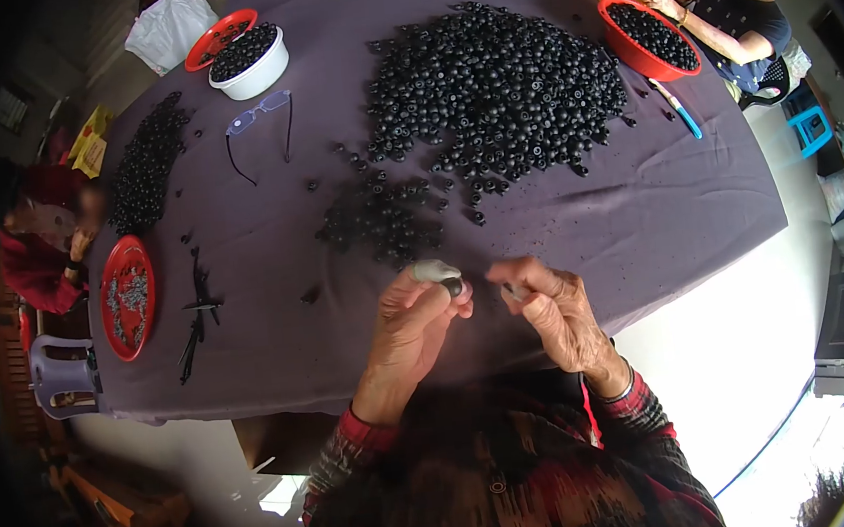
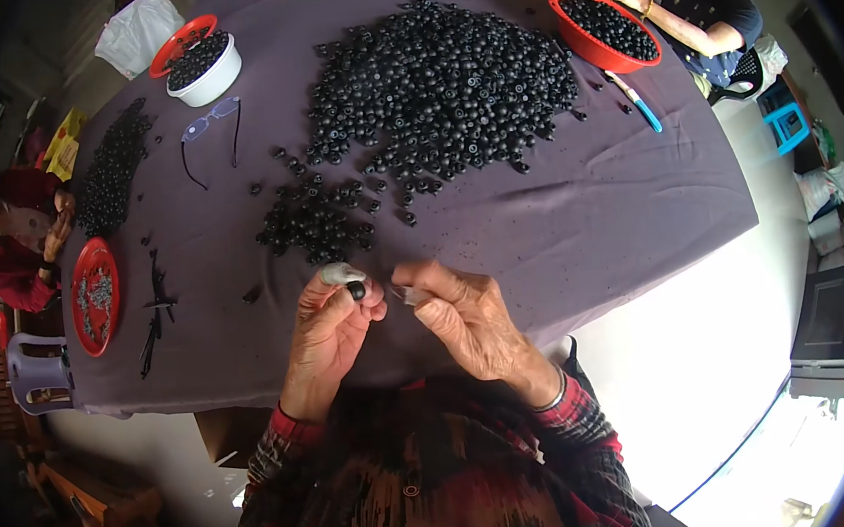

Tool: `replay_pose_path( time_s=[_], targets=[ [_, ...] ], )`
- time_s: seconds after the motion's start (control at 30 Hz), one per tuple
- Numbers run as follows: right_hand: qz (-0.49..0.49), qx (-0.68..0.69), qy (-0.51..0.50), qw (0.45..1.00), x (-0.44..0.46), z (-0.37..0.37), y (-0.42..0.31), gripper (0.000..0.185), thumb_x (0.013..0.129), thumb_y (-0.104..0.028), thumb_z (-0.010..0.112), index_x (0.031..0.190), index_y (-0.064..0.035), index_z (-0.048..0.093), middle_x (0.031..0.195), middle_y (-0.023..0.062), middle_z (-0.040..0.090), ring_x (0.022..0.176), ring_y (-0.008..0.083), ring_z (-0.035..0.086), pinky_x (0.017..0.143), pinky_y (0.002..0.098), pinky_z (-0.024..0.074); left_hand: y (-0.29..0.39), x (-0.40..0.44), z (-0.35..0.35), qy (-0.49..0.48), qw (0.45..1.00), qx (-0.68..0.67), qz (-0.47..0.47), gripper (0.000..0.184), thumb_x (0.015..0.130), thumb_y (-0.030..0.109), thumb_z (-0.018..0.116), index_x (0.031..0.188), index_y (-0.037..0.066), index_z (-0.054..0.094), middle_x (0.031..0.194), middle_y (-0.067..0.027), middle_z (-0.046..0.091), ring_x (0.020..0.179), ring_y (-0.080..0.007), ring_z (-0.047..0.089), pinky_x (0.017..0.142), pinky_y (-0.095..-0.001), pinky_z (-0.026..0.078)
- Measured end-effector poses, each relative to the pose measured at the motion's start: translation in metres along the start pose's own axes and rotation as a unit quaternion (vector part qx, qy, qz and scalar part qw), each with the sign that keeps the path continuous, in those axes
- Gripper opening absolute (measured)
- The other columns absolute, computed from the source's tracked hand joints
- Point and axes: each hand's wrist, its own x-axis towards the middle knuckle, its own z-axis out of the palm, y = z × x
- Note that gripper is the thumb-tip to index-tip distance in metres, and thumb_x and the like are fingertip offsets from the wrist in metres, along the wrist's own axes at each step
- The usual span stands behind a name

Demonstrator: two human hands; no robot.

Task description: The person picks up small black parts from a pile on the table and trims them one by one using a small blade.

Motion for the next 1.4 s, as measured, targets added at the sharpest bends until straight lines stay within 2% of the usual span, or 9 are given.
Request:
replay_pose_path(
  time_s=[0.2, 0.23, 0.33, 0.53, 1.03, 1.13, 1.23, 1.33, 1.4],
  targets=[
    [-0.058, -0.096, -0.022, 0.993, -0.004, 0.008, 0.016, 0.027, 0.094, -0.021, 0.064, 0.112, -0.0011, 0.062, 0.086, 0.0101, 0.065, 0.071, 0.0192, 0.062, 0.065, 0.0302, 0.0506, -0.004, 0.001, 0.001, 0.029, 0.999, 0.002, -0.020, 0.020, 0.092, -0.004, 0.055, 0.102, 0.007, 0.067, 0.096, -0.0049, 0.064, 0.081, -0.0146, 0.060, 0.071, -0.0317, 0.049],
    [-0.041, -0.102, -0.034, 0.993, -0.005, 0.008, 0.017, 0.029, 0.092, -0.020, 0.065, 0.114, -0.0011, 0.062, 0.089, 0.0117, 0.067, 0.075, 0.0227, 0.067, 0.067, 0.0319, 0.0536, -0.005, 0.001, 0.001, 0.029, 0.999, 0.003, -0.014, 0.020, 0.092, -0.004, 0.054, 0.103, 0.007, 0.067, 0.096, -0.0049, 0.064, 0.081, -0.0145, 0.060, 0.071, -0.0313, 0.049],
    [-0.020, -0.091, -0.031, 0.995, -0.005, 0.010, 0.020, 0.027, 0.093, -0.019, 0.064, 0.113, -0.0012, 0.063, 0.088, 0.0120, 0.068, 0.079, 0.0232, 0.069, 0.070, 0.0315, 0.0546, -0.006, 0.002, -0.003, 0.018, 1.000, -0.012, -0.018, 0.022, 0.092, -0.005, 0.053, 0.105, 0.007, 0.065, 0.097, -0.0052, 0.063, 0.083, -0.0150, 0.061, 0.074, -0.0318, 0.050],
    [-0.013, -0.101, -0.039, 0.994, -0.006, 0.008, 0.019, 0.025, 0.094, -0.018, 0.062, 0.113, -0.0010, 0.063, 0.089, 0.0114, 0.069, 0.080, 0.0231, 0.070, 0.071, 0.0317, 0.0551, -0.009, 0.004, -0.006, -0.007, 0.999, -0.027, -0.016, 0.021, 0.093, -0.005, 0.052, 0.106, 0.007, 0.063, 0.098, -0.0049, 0.064, 0.089, -0.0164, 0.062, 0.077, -0.0333, 0.051],
    [0.008, -0.079, -0.042, 0.996, -0.007, 0.007, 0.014, 0.023, 0.094, -0.015, 0.062, 0.112, -0.0004, 0.063, 0.093, 0.0126, 0.070, 0.084, 0.0230, 0.070, 0.075, 0.0317, 0.0555, -0.010, 0.005, -0.009, -0.011, 1.000, -0.009, -0.010, 0.025, 0.091, -0.008, 0.052, 0.104, 0.009, 0.067, 0.096, -0.0056, 0.065, 0.083, -0.0161, 0.063, 0.074, -0.0335, 0.052],
    [0.001, -0.118, -0.035, 0.992, -0.006, 0.008, 0.010, 0.022, 0.094, -0.014, 0.062, 0.111, -0.0005, 0.063, 0.091, 0.0120, 0.070, 0.083, 0.0234, 0.070, 0.073, 0.0312, 0.0549, -0.009, 0.006, -0.009, -0.016, 1.000, -0.002, 0.003, 0.026, 0.090, -0.009, 0.052, 0.103, 0.008, 0.067, 0.097, -0.0059, 0.065, 0.081, -0.0148, 0.062, 0.074, -0.0324, 0.051],
    [-0.012, -0.118, 0.012, 0.993, -0.007, 0.013, 0.013, 0.023, 0.092, -0.021, 0.065, 0.111, -0.0068, 0.065, 0.083, 0.0105, 0.068, 0.070, 0.0292, 0.067, 0.059, 0.0355, 0.0529, -0.008, 0.005, -0.008, -0.007, 0.999, 0.025, 0.020, 0.027, 0.088, -0.010, 0.053, 0.103, 0.007, 0.067, 0.098, -0.0063, 0.065, 0.079, -0.0138, 0.061, 0.074, -0.0306, 0.051],
    [-0.024, -0.125, 0.024, 0.992, -0.005, 0.015, 0.017, 0.023, 0.092, -0.021, 0.065, 0.110, -0.0063, 0.065, 0.082, 0.0117, 0.067, 0.067, 0.0301, 0.066, 0.059, 0.0353, 0.0527, -0.010, 0.006, -0.008, 0.007, 0.998, 0.040, 0.038, 0.027, 0.086, -0.013, 0.054, 0.101, 0.005, 0.067, 0.097, -0.0076, 0.065, 0.079, -0.0144, 0.062, 0.073, -0.0293, 0.051],
    [-0.014, -0.147, 0.032, 0.988, -0.004, 0.014, 0.012, 0.021, 0.094, -0.021, 0.062, 0.109, -0.0060, 0.065, 0.081, 0.0111, 0.068, 0.065, 0.0273, 0.067, 0.059, 0.0345, 0.0529, -0.012, 0.004, -0.003, 0.031, 0.995, 0.081, 0.049, 0.026, 0.083, -0.014, 0.056, 0.100, 0.003, 0.067, 0.094, -0.0085, 0.066, 0.079, -0.0155, 0.063, 0.071, -0.0297, 0.052]
  ],
)
